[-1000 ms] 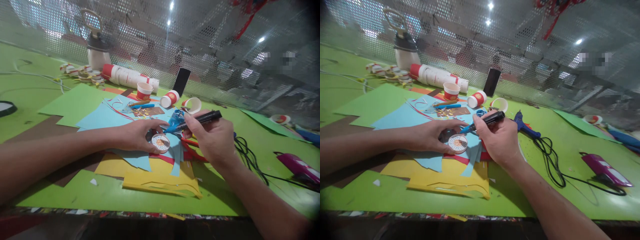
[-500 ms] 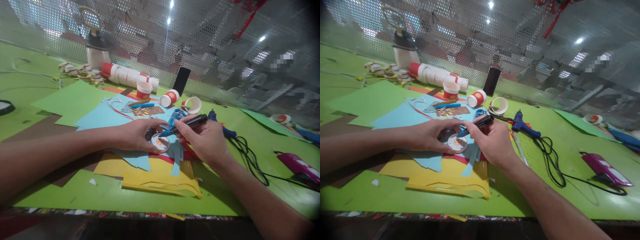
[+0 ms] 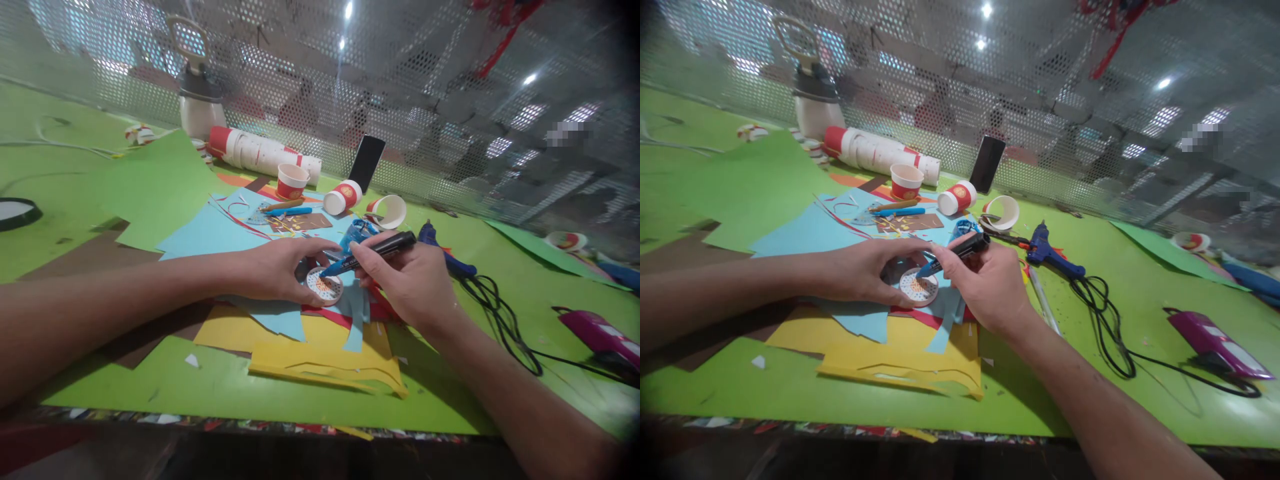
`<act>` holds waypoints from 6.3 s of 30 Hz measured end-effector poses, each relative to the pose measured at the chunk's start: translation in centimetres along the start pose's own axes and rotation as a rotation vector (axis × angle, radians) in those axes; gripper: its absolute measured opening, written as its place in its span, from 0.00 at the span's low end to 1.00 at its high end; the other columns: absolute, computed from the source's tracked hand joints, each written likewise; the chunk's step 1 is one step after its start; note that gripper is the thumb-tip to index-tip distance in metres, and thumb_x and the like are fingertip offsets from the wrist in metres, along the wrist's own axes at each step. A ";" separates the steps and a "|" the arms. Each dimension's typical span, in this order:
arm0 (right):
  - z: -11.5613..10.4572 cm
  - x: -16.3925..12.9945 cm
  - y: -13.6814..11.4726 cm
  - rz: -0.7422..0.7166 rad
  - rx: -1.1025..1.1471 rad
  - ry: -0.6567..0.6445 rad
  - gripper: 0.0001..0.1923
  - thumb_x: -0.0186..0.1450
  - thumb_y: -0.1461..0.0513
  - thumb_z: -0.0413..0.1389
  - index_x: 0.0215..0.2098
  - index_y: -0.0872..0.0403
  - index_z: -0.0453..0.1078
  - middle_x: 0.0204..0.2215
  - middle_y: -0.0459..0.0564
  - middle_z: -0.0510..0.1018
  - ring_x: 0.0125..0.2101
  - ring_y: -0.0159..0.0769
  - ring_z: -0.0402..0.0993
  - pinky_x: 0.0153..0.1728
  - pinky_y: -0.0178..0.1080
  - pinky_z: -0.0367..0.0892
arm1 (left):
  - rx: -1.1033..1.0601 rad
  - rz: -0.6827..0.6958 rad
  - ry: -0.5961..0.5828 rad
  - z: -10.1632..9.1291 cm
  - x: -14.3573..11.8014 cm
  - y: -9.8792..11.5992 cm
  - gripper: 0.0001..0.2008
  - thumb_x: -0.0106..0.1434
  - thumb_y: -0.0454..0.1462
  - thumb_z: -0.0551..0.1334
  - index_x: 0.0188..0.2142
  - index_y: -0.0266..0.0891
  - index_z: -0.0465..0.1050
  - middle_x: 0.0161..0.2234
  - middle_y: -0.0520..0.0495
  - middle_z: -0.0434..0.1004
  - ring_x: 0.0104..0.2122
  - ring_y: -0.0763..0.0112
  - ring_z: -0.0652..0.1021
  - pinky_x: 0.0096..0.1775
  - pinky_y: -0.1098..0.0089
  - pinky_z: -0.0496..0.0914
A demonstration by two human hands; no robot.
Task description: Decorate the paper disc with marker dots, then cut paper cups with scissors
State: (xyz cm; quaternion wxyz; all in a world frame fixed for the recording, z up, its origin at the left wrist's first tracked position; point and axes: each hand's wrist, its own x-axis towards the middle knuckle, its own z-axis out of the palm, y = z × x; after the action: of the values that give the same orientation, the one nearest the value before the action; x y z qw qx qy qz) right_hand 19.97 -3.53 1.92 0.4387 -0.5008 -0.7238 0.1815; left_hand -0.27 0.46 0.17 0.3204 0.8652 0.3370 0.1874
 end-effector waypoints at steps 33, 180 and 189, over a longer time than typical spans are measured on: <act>0.6 0.2 0.1 0.049 0.065 -0.032 0.13 0.61 0.55 0.60 0.25 0.55 0.70 0.14 0.42 0.73 0.15 0.28 0.68 0.16 0.30 0.64 | 0.018 -0.006 -0.006 0.1 0.1 -0.1 0.41 0.53 0.46 0.69 0.63 0.41 0.57 0.48 0.44 0.75 0.42 0.65 0.75 0.42 0.70 0.68; -1.2 6.0 4.6 0.155 -0.301 0.123 0.13 0.62 0.57 0.60 0.24 0.56 0.70 0.20 0.43 0.74 0.25 0.32 0.71 0.31 0.37 0.65 | -0.076 -0.002 -0.013 0.3 -0.2 -0.2 0.39 0.54 0.44 0.67 0.63 0.44 0.57 0.52 0.45 0.74 0.50 0.57 0.75 0.52 0.61 0.68; -1.4 5.7 4.4 0.147 -0.317 0.171 0.13 0.56 0.56 0.62 0.19 0.56 0.73 0.18 0.49 0.76 0.23 0.37 0.70 0.26 0.38 0.60 | -0.022 0.014 -0.021 0.3 -0.2 -0.2 0.39 0.54 0.44 0.67 0.63 0.44 0.57 0.51 0.46 0.75 0.47 0.59 0.75 0.49 0.63 0.69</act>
State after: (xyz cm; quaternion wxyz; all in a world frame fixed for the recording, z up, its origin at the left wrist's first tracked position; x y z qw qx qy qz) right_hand 22.94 3.20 2.17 0.3998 -0.6287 -0.6649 0.0533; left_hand -0.37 0.28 -0.21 0.3320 0.8660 0.3253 0.1844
